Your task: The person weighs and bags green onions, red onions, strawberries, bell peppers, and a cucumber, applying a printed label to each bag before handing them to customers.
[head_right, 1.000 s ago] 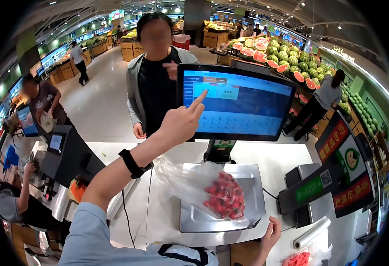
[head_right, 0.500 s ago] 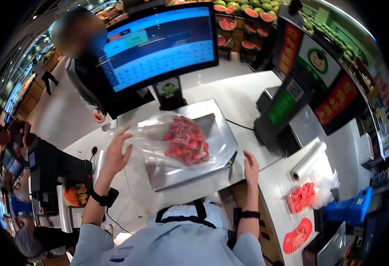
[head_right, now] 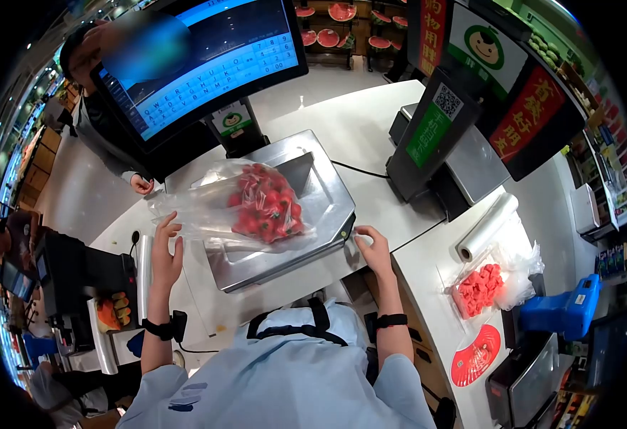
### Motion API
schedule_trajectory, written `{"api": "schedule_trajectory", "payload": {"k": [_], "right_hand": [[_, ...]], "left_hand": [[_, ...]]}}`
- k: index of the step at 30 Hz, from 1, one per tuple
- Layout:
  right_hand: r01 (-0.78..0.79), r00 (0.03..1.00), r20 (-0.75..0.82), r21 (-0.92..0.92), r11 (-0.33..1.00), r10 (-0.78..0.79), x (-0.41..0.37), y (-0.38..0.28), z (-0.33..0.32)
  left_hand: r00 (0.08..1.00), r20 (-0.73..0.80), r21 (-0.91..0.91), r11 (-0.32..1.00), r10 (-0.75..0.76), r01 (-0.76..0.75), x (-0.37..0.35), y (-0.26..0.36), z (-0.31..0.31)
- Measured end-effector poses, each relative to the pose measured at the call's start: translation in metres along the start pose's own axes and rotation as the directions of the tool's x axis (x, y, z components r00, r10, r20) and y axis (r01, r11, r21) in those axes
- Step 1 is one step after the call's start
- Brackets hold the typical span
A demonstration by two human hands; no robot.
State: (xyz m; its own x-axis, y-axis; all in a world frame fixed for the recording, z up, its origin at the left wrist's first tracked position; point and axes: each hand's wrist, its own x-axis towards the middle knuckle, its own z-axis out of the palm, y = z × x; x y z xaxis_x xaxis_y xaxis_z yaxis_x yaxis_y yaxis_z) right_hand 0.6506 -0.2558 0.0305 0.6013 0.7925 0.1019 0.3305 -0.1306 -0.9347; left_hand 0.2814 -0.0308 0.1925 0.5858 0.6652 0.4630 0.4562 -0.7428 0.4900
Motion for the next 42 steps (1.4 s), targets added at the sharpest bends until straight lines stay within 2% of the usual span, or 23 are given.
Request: {"api": "schedule_trajectory", "payload": {"k": [2,3,4,6,7,9,10,12,15,16,18,20,22,23,24,26,28,30,34,36,38,40,42], "right_hand": [[0.013,0.999,-0.030,-0.077,0.997,-0.015,-0.001,0.002,-0.007],[0.026,0.997,-0.065,-0.153,0.988,-0.036,0.000,0.002,-0.010],[0.043,0.998,-0.043,-0.146,0.988,-0.050,0.001,-0.004,-0.013],[0.011,0.977,-0.211,0.094,0.995,0.009,0.005,-0.024,-0.021],[0.023,0.983,-0.184,0.097,0.995,-0.004,0.011,-0.044,-0.019],[-0.048,0.987,-0.119,0.423,0.905,0.108,0.020,-0.089,-0.007],[-0.049,0.991,-0.093,0.421,0.906,0.097,0.027,-0.107,0.003],[-0.053,0.994,0.106,0.399,0.916,0.011,0.043,-0.138,0.029],[-0.039,0.971,0.227,0.467,0.883,-0.077,0.064,-0.159,0.064],[-0.038,0.967,0.239,0.462,0.886,-0.083,0.067,-0.159,0.070],[-0.064,0.962,0.268,0.400,0.914,-0.051,0.075,-0.151,0.081],[-0.080,0.956,0.292,0.362,0.929,-0.031,0.079,-0.144,0.088],[0.174,0.967,0.164,0.143,0.974,-0.197,0.075,-0.152,0.099],[0.198,0.971,0.133,0.021,0.980,-0.199,0.069,-0.156,0.100],[0.198,0.970,0.142,0.023,0.980,-0.200,0.069,-0.159,0.103],[0.385,0.921,0.118,-0.136,0.913,-0.371,0.071,-0.161,0.105],[0.335,0.936,0.167,-0.136,0.932,-0.311,0.075,-0.163,0.104],[0.211,0.973,0.115,-0.105,0.972,-0.199,0.080,-0.167,0.105],[0.168,0.980,0.112,0.005,0.986,-0.167,0.101,-0.137,0.123],[0.016,0.987,0.163,0.003,1.000,-0.016,0.106,-0.140,0.123],[0.101,0.987,0.141,-0.194,0.976,-0.074,0.111,-0.145,0.117],[0.100,0.986,0.160,-0.363,0.927,-0.043,0.117,-0.161,0.105],[0.248,0.967,0.185,-0.523,0.816,-0.176,0.134,-0.157,0.099]], "left_hand": [[1.000,-0.017,-0.004,1.000,-0.010,0.010,-0.001,0.001,0.001],[0.999,-0.007,0.016,0.999,0.032,-0.032,-0.002,0.001,0.003],[0.997,0.002,0.038,0.997,0.072,-0.072,-0.002,0.002,0.004],[0.999,0.001,0.024,0.998,0.050,-0.050,-0.001,0.007,0.007],[0.997,0.019,0.020,0.997,0.080,-0.080,0.002,0.010,0.011],[0.992,0.060,-0.010,0.994,0.108,-0.108,0.005,0.019,0.024],[0.990,0.080,-0.034,0.993,0.117,-0.115,0.009,0.026,0.033],[0.974,0.128,-0.073,0.981,0.189,-0.181,0.023,0.054,0.051],[0.982,0.130,-0.060,0.989,0.139,-0.132,0.041,0.072,0.091],[0.986,0.121,0.006,0.993,0.117,-0.118,0.046,0.074,0.101],[0.992,0.097,0.070,0.993,0.083,-0.090,0.045,0.065,0.113],[0.983,0.185,0.146,0.989,0.007,-0.035,0.040,0.051,0.120],[0.979,0.202,0.166,0.986,-0.018,-0.016,0.036,0.048,0.119],[0.979,0.201,0.149,0.989,-0.024,-0.006,0.034,0.047,0.121],[0.979,0.200,0.130,0.992,-0.030,0.004,0.033,0.047,0.122],[0.979,0.198,0.116,0.993,-0.048,0.025,0.033,0.045,0.123],[0.979,0.198,0.080,0.996,-0.046,0.030,0.033,0.045,0.121],[0.979,0.197,0.078,0.996,-0.050,0.035,0.033,0.044,0.120],[0.974,0.222,0.086,0.996,-0.048,0.029,0.031,0.042,0.119],[0.973,0.232,0.086,0.996,0.007,-0.028,0.030,0.037,0.111],[0.968,0.245,0.089,0.993,0.059,-0.083,0.029,0.026,0.093],[0.901,0.412,0.174,0.959,0.134,-0.223,0.037,0.003,0.053],[0.913,0.400,0.282,0.936,0.084,-0.209,0.043,-0.018,0.025]]}}
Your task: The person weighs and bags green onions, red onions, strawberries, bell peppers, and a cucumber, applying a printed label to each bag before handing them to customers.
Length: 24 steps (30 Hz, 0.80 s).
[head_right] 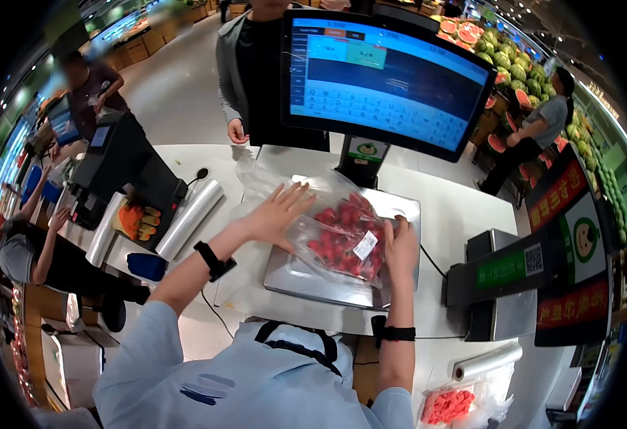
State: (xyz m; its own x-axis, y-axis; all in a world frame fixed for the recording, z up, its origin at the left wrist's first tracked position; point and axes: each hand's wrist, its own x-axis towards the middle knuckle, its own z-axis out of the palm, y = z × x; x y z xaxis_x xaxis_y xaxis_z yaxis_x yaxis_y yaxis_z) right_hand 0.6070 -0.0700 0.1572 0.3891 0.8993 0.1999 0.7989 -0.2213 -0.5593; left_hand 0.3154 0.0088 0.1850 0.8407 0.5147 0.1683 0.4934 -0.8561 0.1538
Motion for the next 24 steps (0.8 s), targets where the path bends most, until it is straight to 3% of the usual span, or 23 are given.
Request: {"api": "schedule_trajectory", "payload": {"k": [2,3,4,6,7,9,10,12,13,15,16,18,20,22,23,24], "right_hand": [[0.077,0.997,-0.007,0.011,0.997,-0.076,0.012,-0.024,-0.006],[0.299,0.954,-0.004,0.086,0.950,-0.300,0.016,-0.048,-0.007],[0.503,0.862,-0.022,0.162,0.849,-0.507,0.019,-0.072,-0.004],[0.678,0.703,0.133,0.172,0.715,-0.699,0.024,-0.117,0.011],[0.686,0.695,0.128,0.177,0.705,-0.708,0.023,-0.132,0.026],[0.708,0.650,0.257,0.136,0.692,-0.715,0.026,-0.146,0.067],[0.716,0.644,0.249,0.139,0.684,-0.724,0.031,-0.147,0.081],[0.540,0.468,0.506,0.486,0.687,-0.725,0.043,-0.149,0.099],[0.553,0.465,0.497,0.483,0.679,-0.733,0.043,-0.162,0.090],[0.287,0.404,0.744,0.449,0.846,-0.532,0.031,-0.181,0.075],[0.295,0.408,0.741,0.446,0.845,-0.533,0.025,-0.191,0.076],[0.227,0.552,0.590,0.573,0.788,-0.589,0.012,-0.210,0.083],[0.186,0.563,0.561,0.629,0.755,-0.607,0.004,-0.216,0.099],[-0.011,0.575,0.559,0.735,0.678,-0.596,-0.008,-0.233,0.091],[-0.106,0.608,0.573,0.745,0.659,-0.550,-0.019,-0.245,0.084],[-0.102,0.590,0.572,0.752,0.651,-0.569,-0.024,-0.254,0.092]], "left_hand": [[0.971,0.207,0.102,0.990,-0.119,0.099,-0.002,-0.025,-0.002],[0.985,0.141,0.111,0.990,-0.103,0.087,-0.002,-0.035,0.004],[0.983,0.138,0.117,0.988,-0.120,0.104,0.004,-0.040,0.015],[0.902,0.298,0.214,0.942,-0.313,0.257,0.023,-0.044,0.028],[0.900,0.291,0.223,0.938,-0.324,0.266,0.024,-0.036,0.011],[0.966,0.197,0.292,0.951,-0.165,0.103,0.021,-0.023,-0.021],[0.966,0.191,0.303,0.947,-0.173,0.109,0.016,-0.028,-0.027],[0.998,-0.059,0.383,0.924,0.014,0.010,0.001,-0.039,-0.041],[0.998,-0.019,0.423,0.904,-0.053,0.056,-0.008,-0.039,-0.055],[0.991,-0.118,0.450,0.886,-0.064,0.111,-0.030,-0.047,-0.070],[0.975,-0.208,0.465,0.870,-0.073,0.164,-0.042,-0.053,-0.075],[0.907,-0.421,0.573,0.773,-0.010,0.274,-0.069,-0.075,-0.095],[0.913,-0.343,0.611,0.685,-0.222,0.396,-0.109,-0.102,-0.133],[0.748,-0.349,0.586,0.492,-0.565,0.644,-0.150,-0.098,-0.193],[0.735,-0.530,0.549,0.490,-0.423,0.677,-0.168,-0.089,-0.210],[0.684,-0.684,0.516,0.495,-0.253,0.699,-0.184,-0.079,-0.227]]}}
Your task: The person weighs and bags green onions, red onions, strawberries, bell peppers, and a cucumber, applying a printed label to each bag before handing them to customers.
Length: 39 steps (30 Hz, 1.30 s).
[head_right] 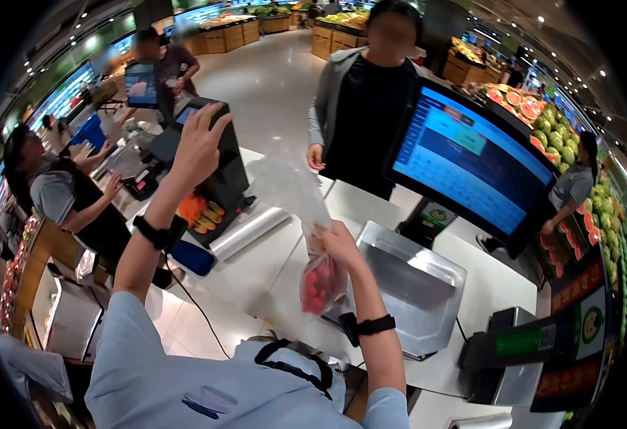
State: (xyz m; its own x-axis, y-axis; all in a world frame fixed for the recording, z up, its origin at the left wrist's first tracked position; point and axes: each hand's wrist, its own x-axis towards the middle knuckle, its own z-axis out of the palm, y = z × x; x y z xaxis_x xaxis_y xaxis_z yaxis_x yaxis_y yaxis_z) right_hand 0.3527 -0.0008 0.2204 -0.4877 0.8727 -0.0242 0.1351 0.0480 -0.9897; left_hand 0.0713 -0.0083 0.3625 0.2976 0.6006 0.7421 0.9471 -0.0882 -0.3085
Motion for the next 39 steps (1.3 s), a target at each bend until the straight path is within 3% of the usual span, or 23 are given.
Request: {"api": "schedule_trajectory", "payload": {"k": [2,4,6,8,10,11,12,14,15,18,22,24,25,26,27,29,31,33,34,35,36,38,39], "right_hand": [[-0.056,0.997,0.057,0.185,0.981,0.046,0.015,0.003,0.023],[-0.097,0.983,0.174,0.265,0.959,0.051,0.019,-0.014,0.051],[-0.133,0.960,0.276,0.283,0.950,0.053,0.022,-0.032,0.076],[-0.174,0.953,0.296,0.344,0.923,0.069,0.018,-0.051,0.097],[-0.175,0.941,0.327,0.235,0.956,0.092,0.025,-0.044,0.116],[0.069,0.985,0.158,0.021,0.997,-0.072,0.022,-0.038,0.130],[0.065,0.982,0.178,0.024,0.998,-0.068,0.019,-0.035,0.142],[0.279,0.913,-0.074,-0.606,0.745,-0.402,0.011,-0.028,0.160],[0.281,0.915,-0.066,-0.602,0.747,-0.397,0.003,-0.024,0.168],[0.394,0.786,0.035,-0.798,0.456,-0.618,-0.031,-0.022,0.180],[0.416,0.897,0.158,-0.614,0.671,-0.412,-0.036,-0.053,0.135],[0.370,0.836,0.102,-0.829,0.418,-0.539,-0.001,-0.061,0.114],[0.377,0.835,0.107,-0.826,0.420,-0.540,0.020,-0.059,0.119],[0.399,0.906,0.312,-0.409,0.821,-0.285,0.045,-0.047,0.130],[0.119,0.795,0.591,0.067,0.991,-0.136,0.062,-0.032,0.140],[0.315,0.779,0.561,0.037,0.948,-0.280,0.076,-0.017,0.190],[-0.138,0.741,0.659,0.332,0.933,-0.125,0.083,-0.007,0.234],[-0.083,0.806,0.569,0.382,0.921,-0.164,0.087,0.001,0.256],[-0.006,0.828,0.524,0.363,0.932,-0.199,0.085,0.003,0.267],[-0.007,0.812,0.532,0.421,0.907,-0.240,0.086,0.003,0.276],[-0.009,0.797,0.534,0.478,0.878,-0.283,0.088,0.002,0.285],[-0.002,0.812,0.503,0.511,0.859,-0.297,0.103,0.004,0.306],[0.040,0.846,0.427,0.546,0.837,-0.319,0.116,0.007,0.318]], "left_hand": [[0.977,-0.003,-0.444,0.875,0.212,-0.192,-0.003,0.015,-0.056],[0.827,0.080,-0.509,0.736,0.557,-0.446,-0.030,0.039,-0.059],[0.786,-0.103,-0.353,0.716,0.610,-0.602,-0.061,0.045,-0.016],[0.820,0.096,-0.375,0.784,0.564,-0.495,-0.073,0.031,0.002],[0.812,0.287,-0.376,0.839,0.508,-0.392,-0.075,0.008,0.006],[0.778,0.283,-0.332,0.818,0.561,-0.469,-0.076,-0.003,0.008],[0.739,0.280,-0.294,0.788,0.612,-0.541,-0.076,-0.011,0.008],[0.757,0.210,-0.312,0.776,0.619,-0.548,-0.075,-0.018,0.009],[0.729,0.269,-0.272,0.775,0.630,-0.570,-0.068,-0.019,0.002],[0.692,0.354,-0.236,0.776,0.629,-0.585,-0.058,-0.017,-0.015],[0.627,0.334,-0.275,0.709,0.704,-0.649,-0.058,-0.010,-0.032],[0.588,0.455,-0.255,0.730,0.669,-0.634,-0.060,-0.005,-0.041],[0.565,0.475,-0.295,0.727,0.674,-0.620,-0.063,-0.006,-0.039],[0.562,0.483,-0.293,0.729,0.671,-0.618,-0.065,-0.008,-0.035],[0.569,0.420,-0.300,0.700,0.707,-0.648,-0.068,-0.012,-0.029],[0.568,0.362,-0.296,0.669,0.739,-0.682,-0.075,-0.027,-0.019],[0.478,0.542,-0.297,0.689,0.691,-0.661,-0.083,-0.056,-0.026],[0.282,0.896,-0.269,0.925,0.343,-0.269,-0.082,-0.093,-0.053],[0.188,0.923,-0.305,0.936,0.336,-0.177,-0.079,-0.114,-0.060],[0.211,0.909,-0.362,0.932,0.360,-0.030,-0.091,-0.141,-0.053],[0.209,0.913,-0.351,0.936,0.350,-0.035,-0.098,-0.163,-0.045],[0.347,0.866,-0.454,0.855,0.359,0.249,-0.107,-0.195,-0.034],[0.453,0.841,-0.448,0.851,0.296,0.275,-0.107,-0.202,-0.034]]}}
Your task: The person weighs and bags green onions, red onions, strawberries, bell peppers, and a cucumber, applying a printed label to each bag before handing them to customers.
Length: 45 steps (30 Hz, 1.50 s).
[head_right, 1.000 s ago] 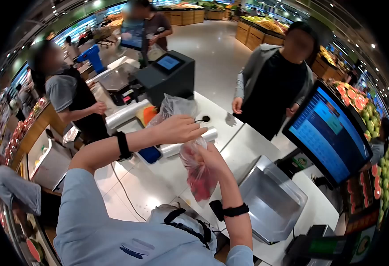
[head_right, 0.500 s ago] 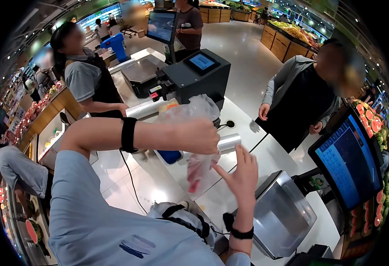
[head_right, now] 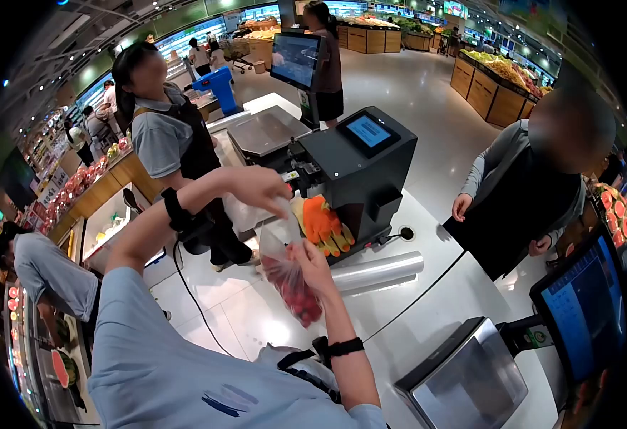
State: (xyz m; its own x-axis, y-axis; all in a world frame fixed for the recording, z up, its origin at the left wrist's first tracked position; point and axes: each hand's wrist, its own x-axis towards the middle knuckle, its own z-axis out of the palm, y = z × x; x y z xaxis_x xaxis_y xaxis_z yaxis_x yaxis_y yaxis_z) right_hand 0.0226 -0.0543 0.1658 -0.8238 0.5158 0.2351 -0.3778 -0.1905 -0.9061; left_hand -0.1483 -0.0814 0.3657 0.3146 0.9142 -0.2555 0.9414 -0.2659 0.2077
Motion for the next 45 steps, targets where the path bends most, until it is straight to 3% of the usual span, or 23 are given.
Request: {"api": "schedule_trajectory", "payload": {"k": [1,3,4,5,7,8,9,12,17,21,24,27,30,31,33,35,38,39,41,42,43,45], "right_hand": [[0.058,0.996,-0.063,0.006,0.998,-0.057,0.016,0.006,0.001],[0.099,0.986,-0.134,-0.033,0.995,-0.102,0.049,0.010,0.000],[0.119,0.972,-0.190,-0.110,0.987,-0.139,0.064,0.008,0.000],[0.132,0.954,-0.242,-0.188,0.973,-0.176,0.076,0.007,-0.001],[0.126,0.947,-0.262,-0.227,0.966,-0.185,0.091,0.014,-0.003],[0.088,0.939,-0.295,-0.300,0.950,-0.180,0.096,0.017,-0.003],[0.048,0.929,-0.323,-0.373,0.926,-0.179,0.101,0.020,-0.005],[0.032,0.909,-0.386,-0.311,0.950,-0.157,0.106,0.034,-0.003],[0.166,0.890,-0.374,-0.269,0.949,-0.262,0.111,0.047,-0.005],[0.067,0.951,-0.274,-0.274,0.959,-0.145,0.095,0.033,-0.011],[0.025,0.985,-0.162,-0.210,0.977,-0.060,0.080,0.013,-0.017],[-0.050,0.999,0.000,-0.386,0.921,0.054,0.051,-0.031,-0.028],[0.071,0.997,-0.017,-0.338,0.938,-0.082,0.013,-0.065,-0.047],[0.062,0.993,-0.077,-0.320,0.946,-0.091,-0.001,-0.079,-0.055],[0.014,0.981,-0.173,-0.389,0.921,-0.088,-0.030,-0.100,-0.076],[0.062,0.965,-0.206,-0.419,0.906,-0.161,-0.058,-0.106,-0.101],[-0.274,0.909,-0.403,-0.768,0.579,-0.105,-0.104,-0.118,-0.133],[-0.284,0.900,-0.420,-0.768,0.574,-0.117,-0.117,-0.111,-0.151],[-0.324,0.789,-0.526,-0.795,0.513,-0.318,-0.140,-0.102,-0.180],[-0.430,0.787,-0.565,-0.791,0.435,-0.247,-0.149,-0.115,-0.182],[-0.436,0.780,-0.571,-0.789,0.433,-0.256,-0.156,-0.115,-0.191],[-0.478,0.698,-0.600,-0.797,0.370,-0.391,-0.169,-0.110,-0.209]], "left_hand": [[1.000,0.001,0.000,1.000,-0.001,0.001,0.001,-0.007,0.000],[0.937,-0.305,-0.046,0.985,-0.172,0.166,0.007,-0.025,0.002],[0.864,-0.468,-0.032,0.981,-0.183,0.191,0.008,-0.032,0.007],[0.864,-0.469,-0.032,0.981,-0.184,0.192,0.011,-0.040,0.010],[0.751,-0.638,0.203,0.904,-0.170,0.377,0.015,-0.056,0.015],[0.728,-0.686,0.331,0.884,-0.015,0.330,0.020,-0.068,0.022],[0.723,-0.691,0.327,0.883,-0.020,0.337,0.023,-0.075,0.024],[0.588,-0.808,0.266,0.906,0.023,0.329,0.038,-0.085,0.037],[0.591,-0.804,0.308,0.894,0.061,0.326,0.051,-0.087,0.043],[0.549,-0.832,0.311,0.885,0.077,0.348,0.043,-0.085,0.043],[0.622,-0.765,0.449,0.833,0.169,0.325,0.027,-0.062,0.022],[0.643,-0.703,0.567,0.785,0.304,0.249,0.027,-0.024,0.007],[0.640,-0.651,0.598,0.795,0.408,0.102,0.042,0.031,-0.013],[0.630,-0.646,0.599,0.798,0.431,0.069,0.054,0.050,-0.020],[0.702,-0.616,0.568,0.819,0.357,0.083,0.086,0.085,-0.029],[0.663,-0.603,0.572,0.820,0.444,-0.028,0.129,0.108,-0.032],[0.622,-0.595,0.559,0.818,0.509,-0.134,0.180,0.146,-0.035],[0.635,-0.580,0.567,0.813,0.510,-0.135,0.196,0.155,-0.035],[0.642,-0.564,0.576,0.804,0.520,-0.145,0.227,0.167,-0.035],[0.648,-0.563,0.564,0.812,0.513,-0.153,0.242,0.170,-0.035],[0.654,-0.561,0.552,0.818,0.507,-0.161,0.255,0.173,-0.036],[0.662,-0.566,0.526,0.834,0.491,-0.168,0.274,0.181,-0.034]]}}
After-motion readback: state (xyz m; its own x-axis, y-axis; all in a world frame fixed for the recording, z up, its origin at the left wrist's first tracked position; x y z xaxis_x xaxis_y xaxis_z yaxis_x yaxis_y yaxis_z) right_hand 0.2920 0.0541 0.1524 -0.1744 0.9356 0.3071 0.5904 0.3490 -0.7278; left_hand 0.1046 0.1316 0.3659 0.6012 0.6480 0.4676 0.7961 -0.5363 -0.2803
